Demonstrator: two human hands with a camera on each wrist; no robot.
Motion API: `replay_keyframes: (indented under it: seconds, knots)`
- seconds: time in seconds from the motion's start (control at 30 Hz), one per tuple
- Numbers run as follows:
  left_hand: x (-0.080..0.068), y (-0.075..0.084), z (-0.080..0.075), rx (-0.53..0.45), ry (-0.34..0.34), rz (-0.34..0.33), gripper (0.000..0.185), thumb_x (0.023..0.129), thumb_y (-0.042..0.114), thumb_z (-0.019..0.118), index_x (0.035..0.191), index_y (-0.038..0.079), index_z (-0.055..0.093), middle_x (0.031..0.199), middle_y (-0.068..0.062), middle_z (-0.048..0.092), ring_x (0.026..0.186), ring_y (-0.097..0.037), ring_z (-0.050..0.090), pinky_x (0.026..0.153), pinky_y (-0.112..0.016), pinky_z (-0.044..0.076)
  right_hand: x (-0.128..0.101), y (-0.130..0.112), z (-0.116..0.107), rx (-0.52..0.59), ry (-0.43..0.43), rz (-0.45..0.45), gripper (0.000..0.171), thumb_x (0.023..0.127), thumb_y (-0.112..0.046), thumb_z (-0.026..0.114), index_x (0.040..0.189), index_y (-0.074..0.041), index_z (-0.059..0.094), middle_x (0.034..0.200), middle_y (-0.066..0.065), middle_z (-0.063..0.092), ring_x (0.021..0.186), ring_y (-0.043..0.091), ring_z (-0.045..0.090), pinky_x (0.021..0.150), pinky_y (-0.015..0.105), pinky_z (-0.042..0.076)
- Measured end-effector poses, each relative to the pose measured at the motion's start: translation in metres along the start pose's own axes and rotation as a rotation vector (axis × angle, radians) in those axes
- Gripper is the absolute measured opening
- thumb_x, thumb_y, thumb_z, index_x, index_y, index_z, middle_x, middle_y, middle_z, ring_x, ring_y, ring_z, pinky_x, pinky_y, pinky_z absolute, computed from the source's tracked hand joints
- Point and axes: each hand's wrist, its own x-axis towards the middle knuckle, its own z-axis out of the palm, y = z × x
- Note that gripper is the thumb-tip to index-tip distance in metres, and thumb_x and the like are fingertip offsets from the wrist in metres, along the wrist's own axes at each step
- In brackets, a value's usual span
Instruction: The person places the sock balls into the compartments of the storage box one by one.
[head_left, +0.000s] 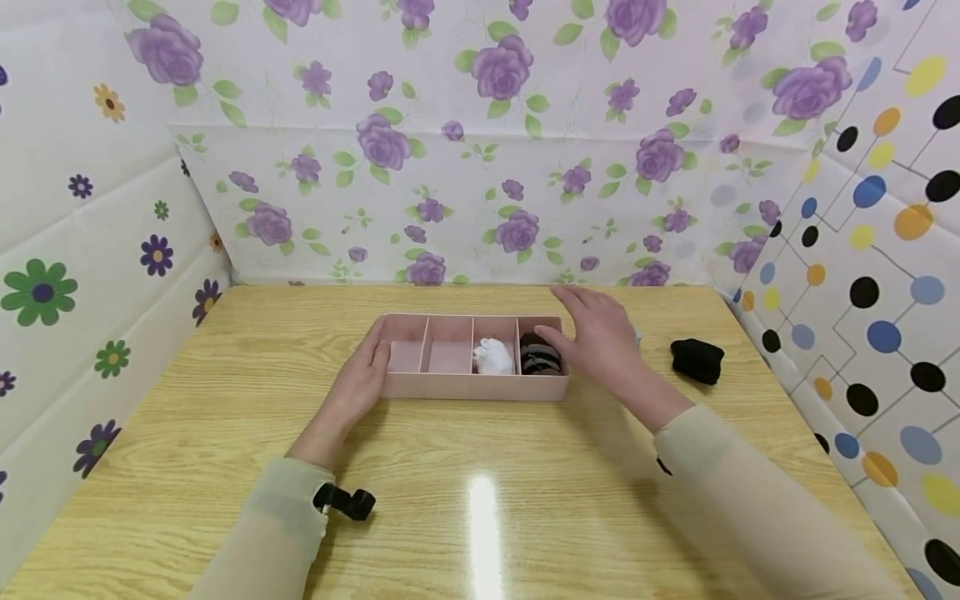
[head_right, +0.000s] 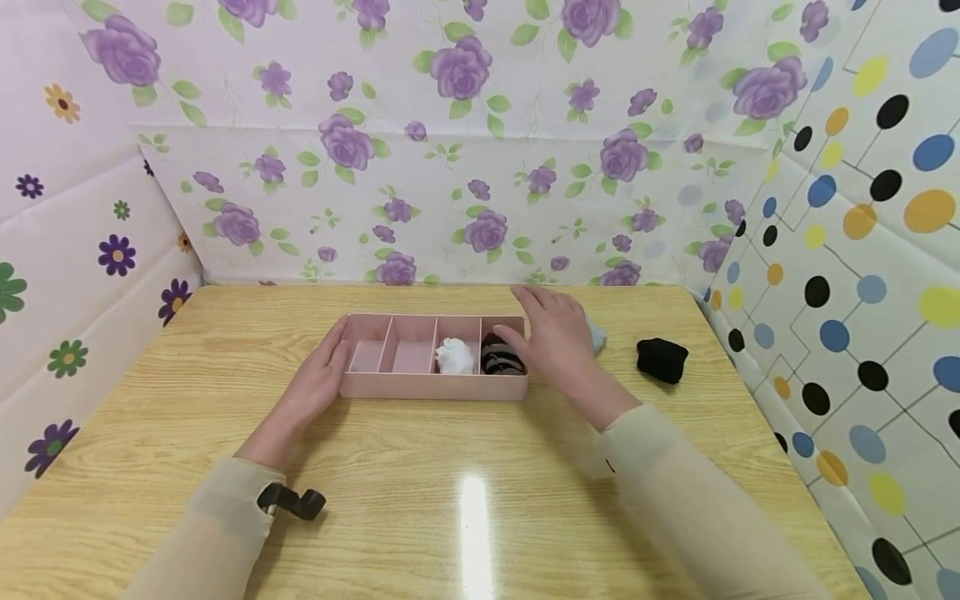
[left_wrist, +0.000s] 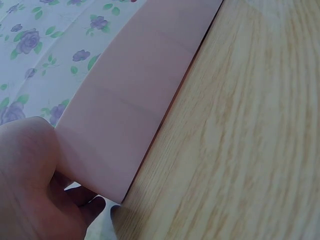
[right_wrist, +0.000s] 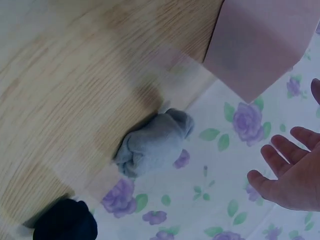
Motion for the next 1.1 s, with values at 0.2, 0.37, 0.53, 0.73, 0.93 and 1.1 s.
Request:
replay_keyframes:
  seconds: [0.2,0.37,0.53,0.73,0.93,1.1]
  knots:
    - [0.000,-0.001,0.000,-0.004,-0.002,0.003,0.063,0.122,0.033,0.025,0.179,0.012,0.009,0.183,-0.017,0.015,0.168,-0.039,0.015,0.137,-0.055,0.013,-0.004,0.016,-0.007,-0.023,-0.019,0.041,0.076,0.110,-0.050,0.067,0.169,-0.009,0.044,0.169,0.020,0.046,0.153,0.045,0.044,0.127,0.067,0.033]
    - [0.000,0.000,-0.001,-0.002,-0.001,0.006,0.063,0.122,0.033,0.025,0.179,0.009,0.010,0.183,-0.017,0.015,0.168,-0.039,0.015,0.137,-0.055,0.013,-0.007,0.029,-0.010,-0.035,-0.037,0.078,0.077,0.111,-0.049,0.067,0.171,-0.010,0.040,0.172,0.019,0.043,0.154,0.047,0.043,0.126,0.068,0.035]
    - [0.000,0.001,-0.001,0.001,-0.001,0.004,0.063,0.122,0.033,0.025,0.179,0.010,0.009,0.183,-0.017,0.014,0.168,-0.039,0.014,0.137,-0.054,0.013,-0.010,0.043,-0.009,-0.048,-0.058,0.102,0.079,0.111,-0.049,0.067,0.173,-0.011,0.038,0.172,0.021,0.042,0.153,0.048,0.043,0.125,0.069,0.036]
    - [-0.002,0.002,0.000,-0.005,-0.005,0.011,0.063,0.122,0.032,0.025,0.179,0.010,0.009,0.183,-0.018,0.014,0.168,-0.040,0.014,0.137,-0.055,0.012,-0.014,0.059,-0.005,-0.027,-0.090,0.111,0.081,0.110,-0.047,0.068,0.174,-0.009,0.035,0.173,0.024,0.038,0.155,0.050,0.039,0.125,0.070,0.033]
    - [-0.001,0.000,0.001,-0.003,-0.003,0.012,0.063,0.122,0.032,0.024,0.179,0.010,0.009,0.183,-0.018,0.014,0.168,-0.040,0.015,0.137,-0.055,0.013,-0.018,0.074,-0.002,0.017,-0.145,0.137,0.087,0.110,-0.047,0.069,0.175,-0.006,0.030,0.175,0.026,0.032,0.157,0.052,0.033,0.127,0.072,0.028]
    - [0.000,-0.001,0.000,-0.003,-0.002,0.010,0.063,0.122,0.033,0.023,0.179,0.010,0.008,0.183,-0.018,0.014,0.168,-0.040,0.015,0.137,-0.055,0.013,-0.019,0.083,0.000,0.036,-0.191,0.148,0.090,0.109,-0.047,0.071,0.175,-0.004,0.026,0.175,0.029,0.030,0.156,0.056,0.032,0.125,0.075,0.029]
